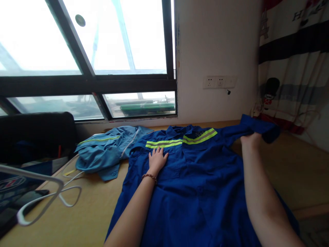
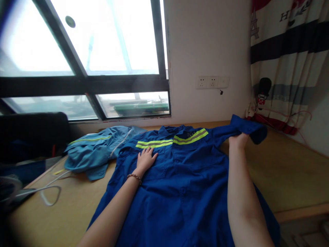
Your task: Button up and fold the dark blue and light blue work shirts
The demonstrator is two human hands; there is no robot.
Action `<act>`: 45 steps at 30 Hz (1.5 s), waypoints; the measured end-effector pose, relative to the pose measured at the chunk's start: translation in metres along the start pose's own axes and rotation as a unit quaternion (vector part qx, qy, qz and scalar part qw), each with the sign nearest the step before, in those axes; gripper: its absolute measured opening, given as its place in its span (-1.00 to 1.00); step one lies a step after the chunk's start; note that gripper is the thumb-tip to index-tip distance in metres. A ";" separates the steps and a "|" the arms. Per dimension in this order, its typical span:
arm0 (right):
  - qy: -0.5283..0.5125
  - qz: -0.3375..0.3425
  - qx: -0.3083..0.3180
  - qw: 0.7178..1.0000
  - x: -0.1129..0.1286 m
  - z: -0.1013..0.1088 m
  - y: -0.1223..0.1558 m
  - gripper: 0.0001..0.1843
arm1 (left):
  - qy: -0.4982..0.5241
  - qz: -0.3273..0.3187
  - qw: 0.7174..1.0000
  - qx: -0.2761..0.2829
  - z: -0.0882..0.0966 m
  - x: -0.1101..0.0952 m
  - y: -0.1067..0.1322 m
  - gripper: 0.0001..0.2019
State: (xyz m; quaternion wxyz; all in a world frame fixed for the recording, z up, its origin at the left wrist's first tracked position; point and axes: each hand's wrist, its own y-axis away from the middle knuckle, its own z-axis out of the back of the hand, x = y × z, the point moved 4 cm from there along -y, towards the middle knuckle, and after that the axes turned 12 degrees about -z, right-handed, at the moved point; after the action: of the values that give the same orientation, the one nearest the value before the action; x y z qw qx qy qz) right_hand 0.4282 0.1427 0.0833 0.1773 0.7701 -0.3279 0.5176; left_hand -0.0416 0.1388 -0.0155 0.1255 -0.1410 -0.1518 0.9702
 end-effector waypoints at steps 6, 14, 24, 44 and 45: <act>0.365 0.187 0.298 0.862 0.028 -0.099 0.075 -0.71 | 0.418 0.041 0.901 -0.105 0.011 0.004 -0.008 -0.61; 0.644 0.225 0.317 0.659 0.002 -0.136 0.113 -0.71 | 0.812 0.119 0.564 0.091 0.014 -0.010 0.005 -0.54; 0.599 0.282 0.456 0.594 -0.039 -0.170 0.202 -0.30 | 0.786 0.078 0.594 0.152 0.013 -0.027 0.008 -0.67; 0.210 0.244 0.224 0.920 -0.031 -0.171 0.226 -0.77 | 0.842 0.095 0.467 0.255 0.009 -0.070 0.017 -0.57; 0.256 0.264 0.273 0.889 -0.031 -0.174 0.232 -0.77 | 0.856 0.097 0.466 0.201 0.011 -0.069 0.013 -0.58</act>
State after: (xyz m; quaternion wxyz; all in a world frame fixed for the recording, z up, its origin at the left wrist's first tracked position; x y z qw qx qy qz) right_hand 0.1423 0.0918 0.1093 -0.1053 0.5138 -0.3086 0.7935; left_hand 0.0164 0.1037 0.0067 0.1231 -0.8856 0.2456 0.3745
